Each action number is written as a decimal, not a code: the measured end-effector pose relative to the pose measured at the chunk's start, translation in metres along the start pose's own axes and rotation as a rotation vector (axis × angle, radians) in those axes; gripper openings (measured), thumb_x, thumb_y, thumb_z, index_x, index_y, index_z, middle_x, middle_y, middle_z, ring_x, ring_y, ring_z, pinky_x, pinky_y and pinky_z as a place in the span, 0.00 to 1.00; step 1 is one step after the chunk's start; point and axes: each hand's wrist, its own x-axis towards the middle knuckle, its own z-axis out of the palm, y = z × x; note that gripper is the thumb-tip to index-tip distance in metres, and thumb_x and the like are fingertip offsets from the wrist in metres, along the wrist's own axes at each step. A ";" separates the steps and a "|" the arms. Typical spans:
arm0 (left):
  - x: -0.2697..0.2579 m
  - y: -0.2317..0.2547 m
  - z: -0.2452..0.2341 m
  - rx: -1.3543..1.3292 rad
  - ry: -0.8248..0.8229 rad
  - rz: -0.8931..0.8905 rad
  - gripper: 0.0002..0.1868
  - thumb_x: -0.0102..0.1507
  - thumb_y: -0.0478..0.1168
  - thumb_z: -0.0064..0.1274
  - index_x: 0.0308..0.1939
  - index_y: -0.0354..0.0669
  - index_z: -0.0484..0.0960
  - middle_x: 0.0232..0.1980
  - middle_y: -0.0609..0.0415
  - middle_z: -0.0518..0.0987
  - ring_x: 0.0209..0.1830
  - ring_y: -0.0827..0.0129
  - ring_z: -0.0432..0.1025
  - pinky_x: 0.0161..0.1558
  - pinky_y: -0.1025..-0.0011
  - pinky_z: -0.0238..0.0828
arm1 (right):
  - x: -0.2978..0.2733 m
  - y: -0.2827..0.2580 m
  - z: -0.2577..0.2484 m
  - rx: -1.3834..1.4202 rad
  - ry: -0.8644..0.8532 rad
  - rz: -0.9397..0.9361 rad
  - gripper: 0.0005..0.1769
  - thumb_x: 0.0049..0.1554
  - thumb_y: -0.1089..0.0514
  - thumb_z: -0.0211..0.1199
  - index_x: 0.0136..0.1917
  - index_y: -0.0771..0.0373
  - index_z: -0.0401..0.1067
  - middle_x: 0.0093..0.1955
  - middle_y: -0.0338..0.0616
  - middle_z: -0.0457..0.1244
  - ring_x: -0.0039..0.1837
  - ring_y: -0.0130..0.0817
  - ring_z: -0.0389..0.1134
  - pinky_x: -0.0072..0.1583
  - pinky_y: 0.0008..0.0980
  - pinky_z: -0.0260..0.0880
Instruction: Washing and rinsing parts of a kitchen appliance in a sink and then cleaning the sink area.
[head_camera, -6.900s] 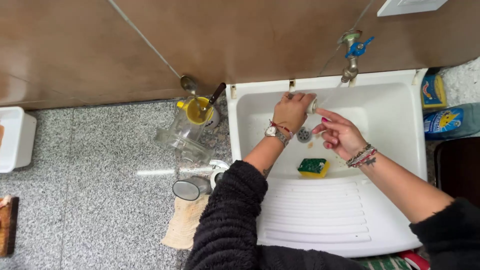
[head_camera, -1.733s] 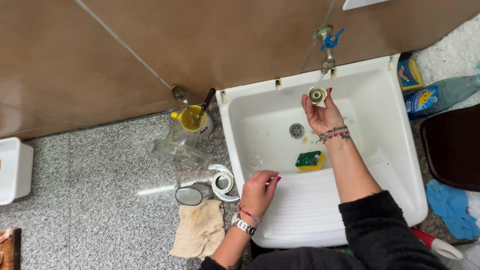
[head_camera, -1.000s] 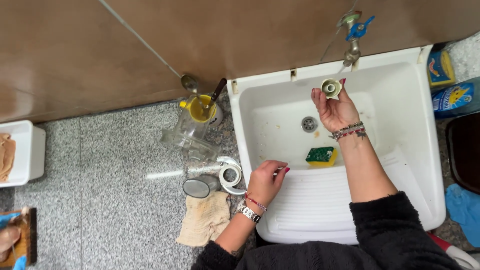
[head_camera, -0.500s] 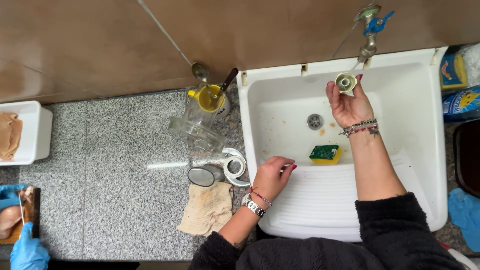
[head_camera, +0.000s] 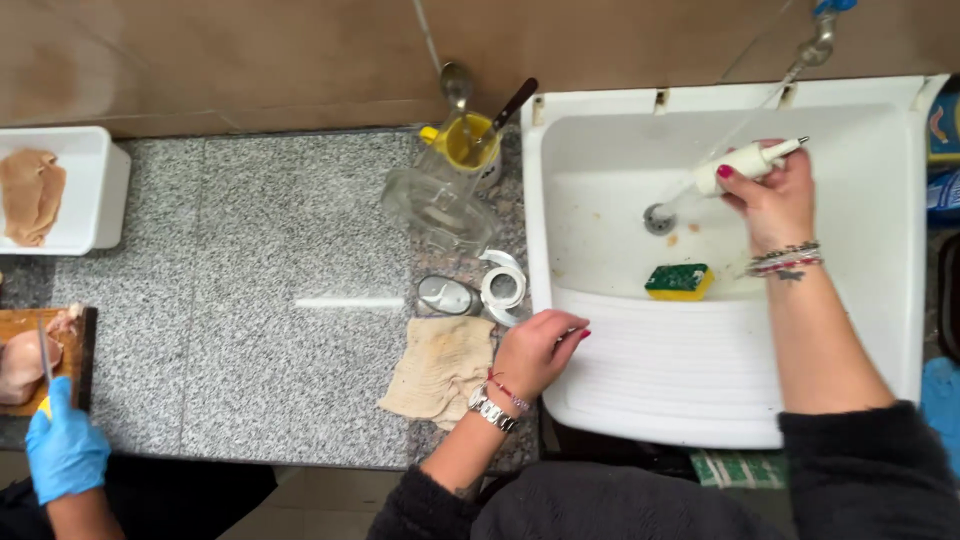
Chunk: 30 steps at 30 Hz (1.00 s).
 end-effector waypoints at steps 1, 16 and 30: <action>-0.007 -0.004 -0.009 0.001 0.002 0.001 0.06 0.63 0.39 0.62 0.42 0.45 0.86 0.41 0.52 0.84 0.35 0.60 0.79 0.37 0.67 0.77 | 0.004 -0.002 -0.005 0.001 -0.001 -0.002 0.24 0.53 0.66 0.68 0.58 0.52 0.61 0.58 0.42 0.66 0.59 0.34 0.71 0.56 0.41 0.79; -0.110 -0.085 -0.074 0.343 0.180 0.069 0.10 0.61 0.34 0.62 0.47 0.44 0.85 0.49 0.50 0.82 0.50 0.55 0.76 0.52 0.62 0.75 | -0.040 0.066 -0.004 -0.482 0.002 -0.767 0.33 0.59 0.72 0.78 0.67 0.67 0.59 0.64 0.50 0.60 0.67 0.40 0.66 0.72 0.40 0.73; -0.115 -0.097 -0.050 0.545 0.024 -0.036 0.17 0.65 0.49 0.53 0.57 0.53 0.78 0.71 0.57 0.71 0.70 0.60 0.63 0.65 0.58 0.54 | -0.035 0.059 0.181 -0.088 -0.550 -0.345 0.34 0.48 0.65 0.73 0.65 0.60 0.64 0.62 0.41 0.62 0.64 0.29 0.69 0.65 0.30 0.76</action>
